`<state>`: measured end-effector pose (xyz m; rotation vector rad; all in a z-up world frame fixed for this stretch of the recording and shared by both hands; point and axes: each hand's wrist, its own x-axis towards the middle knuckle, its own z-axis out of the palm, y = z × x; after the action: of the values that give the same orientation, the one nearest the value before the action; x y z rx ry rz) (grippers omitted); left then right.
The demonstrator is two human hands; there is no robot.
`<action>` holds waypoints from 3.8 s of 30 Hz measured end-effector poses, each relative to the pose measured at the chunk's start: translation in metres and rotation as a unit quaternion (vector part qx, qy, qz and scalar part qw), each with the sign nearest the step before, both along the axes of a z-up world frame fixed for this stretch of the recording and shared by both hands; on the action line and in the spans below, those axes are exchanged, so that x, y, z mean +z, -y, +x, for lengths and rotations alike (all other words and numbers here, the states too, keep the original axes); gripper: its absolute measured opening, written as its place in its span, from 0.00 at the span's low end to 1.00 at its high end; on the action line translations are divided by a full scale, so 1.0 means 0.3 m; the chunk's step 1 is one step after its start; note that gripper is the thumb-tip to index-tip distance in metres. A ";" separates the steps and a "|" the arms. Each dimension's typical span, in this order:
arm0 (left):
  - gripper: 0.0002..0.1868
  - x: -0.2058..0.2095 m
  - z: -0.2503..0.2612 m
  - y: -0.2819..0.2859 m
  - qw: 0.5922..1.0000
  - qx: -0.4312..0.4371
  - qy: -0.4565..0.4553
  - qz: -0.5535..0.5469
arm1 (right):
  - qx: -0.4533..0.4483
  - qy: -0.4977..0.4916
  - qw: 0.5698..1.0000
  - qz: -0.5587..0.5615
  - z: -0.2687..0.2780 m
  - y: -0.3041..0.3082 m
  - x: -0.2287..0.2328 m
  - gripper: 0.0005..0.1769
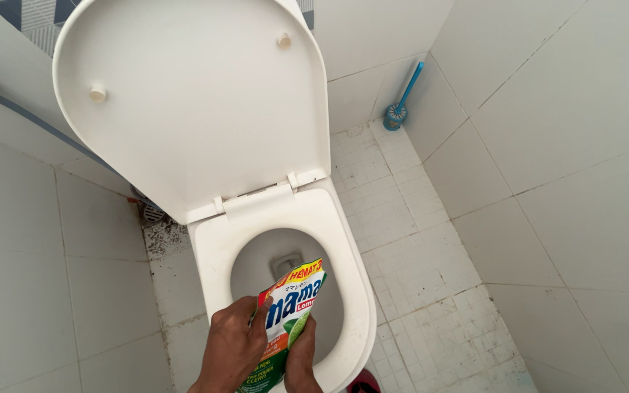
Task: The person cleans a toilet by first wiping the tank with a cloth, then opening the lid. They pour green cleaning powder into the bowl, rinse it with a handheld sprayer, and stir the mixture with a stick.
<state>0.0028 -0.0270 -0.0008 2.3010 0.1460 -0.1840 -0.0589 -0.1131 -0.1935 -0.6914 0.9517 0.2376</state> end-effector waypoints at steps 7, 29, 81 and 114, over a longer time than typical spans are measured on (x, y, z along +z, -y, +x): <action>0.13 0.007 0.002 0.013 1.000 -0.010 -0.020 -0.003 | 0.003 -0.011 1.000 0.005 0.002 0.010 0.012 0.30; 0.19 0.032 0.149 -0.028 0.999 0.010 0.040 0.029 | 0.075 0.014 0.995 -0.071 0.168 -0.047 -0.023 0.29; 0.17 -0.094 -0.335 -0.270 0.965 0.254 -0.045 0.052 | 0.124 0.078 0.985 -0.094 0.008 -0.077 0.322 0.29; 0.13 0.027 0.011 -0.023 0.938 0.193 0.256 -0.134 | 0.243 0.202 0.912 -0.260 0.388 0.055 0.679 0.30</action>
<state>0.0062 -0.0201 0.0071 1.9298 0.2792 0.5595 0.0576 -0.1297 0.0103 -1.4143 0.4223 0.2652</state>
